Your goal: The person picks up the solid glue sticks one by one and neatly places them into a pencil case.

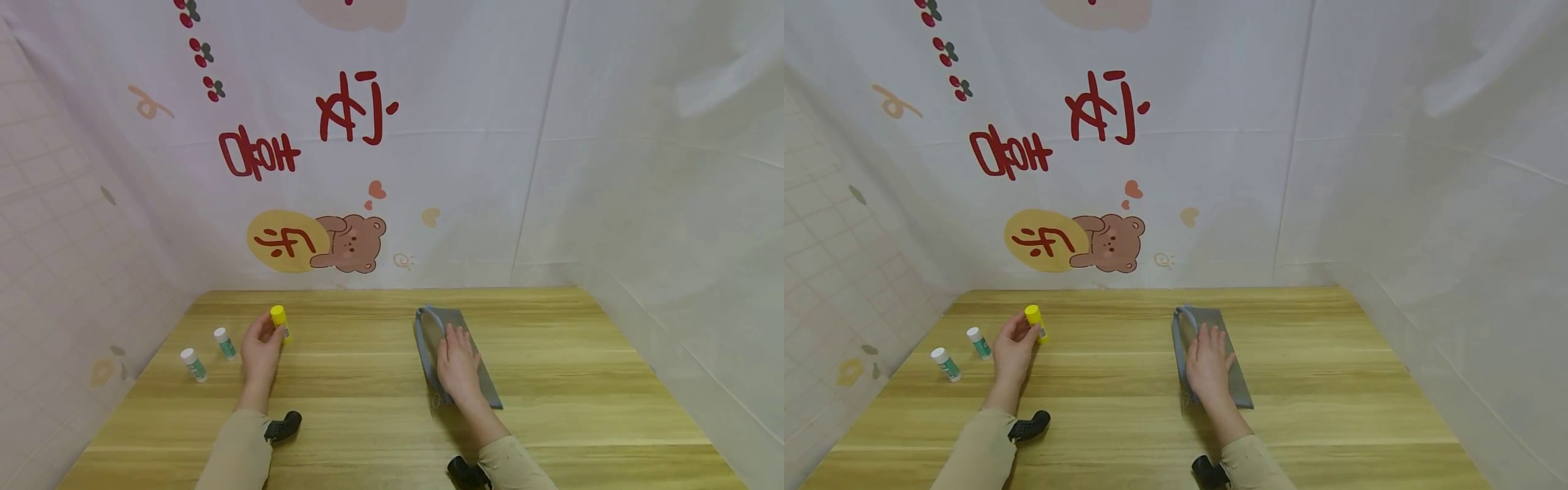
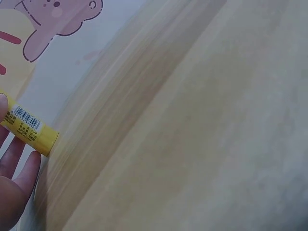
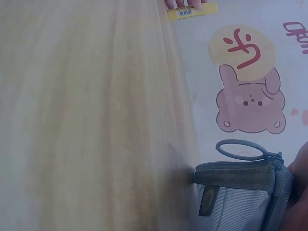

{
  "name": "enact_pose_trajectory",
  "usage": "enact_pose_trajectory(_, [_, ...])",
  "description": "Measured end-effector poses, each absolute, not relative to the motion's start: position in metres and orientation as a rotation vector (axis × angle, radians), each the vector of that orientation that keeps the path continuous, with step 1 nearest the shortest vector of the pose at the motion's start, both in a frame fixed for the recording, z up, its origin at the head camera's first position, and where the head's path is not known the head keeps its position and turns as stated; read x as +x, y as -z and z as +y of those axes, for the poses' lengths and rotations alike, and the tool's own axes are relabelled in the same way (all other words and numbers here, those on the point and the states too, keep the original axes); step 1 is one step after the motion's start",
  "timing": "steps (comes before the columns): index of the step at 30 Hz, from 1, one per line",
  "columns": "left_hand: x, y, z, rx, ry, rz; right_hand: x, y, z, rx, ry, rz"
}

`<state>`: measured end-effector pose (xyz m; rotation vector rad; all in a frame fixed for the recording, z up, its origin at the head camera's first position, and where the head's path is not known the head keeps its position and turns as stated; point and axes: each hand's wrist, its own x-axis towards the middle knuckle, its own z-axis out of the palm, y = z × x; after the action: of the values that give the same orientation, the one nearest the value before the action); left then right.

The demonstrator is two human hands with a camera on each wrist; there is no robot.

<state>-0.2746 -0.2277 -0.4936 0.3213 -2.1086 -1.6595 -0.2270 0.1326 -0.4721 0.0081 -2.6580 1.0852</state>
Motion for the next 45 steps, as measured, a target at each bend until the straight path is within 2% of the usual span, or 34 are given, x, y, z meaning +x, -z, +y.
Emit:
enact_pose_trajectory(22, [-0.272, 0.497, -0.217, 0.240, 1.675, -2.125, -0.228, 0.476, 0.133, 0.015, -1.145, -2.642])
enact_pose_trajectory(45, [-0.271, 0.492, -0.184, 0.143, 1.743, -2.047, -0.228, 0.476, 0.132, 0.012, -1.147, -2.632])
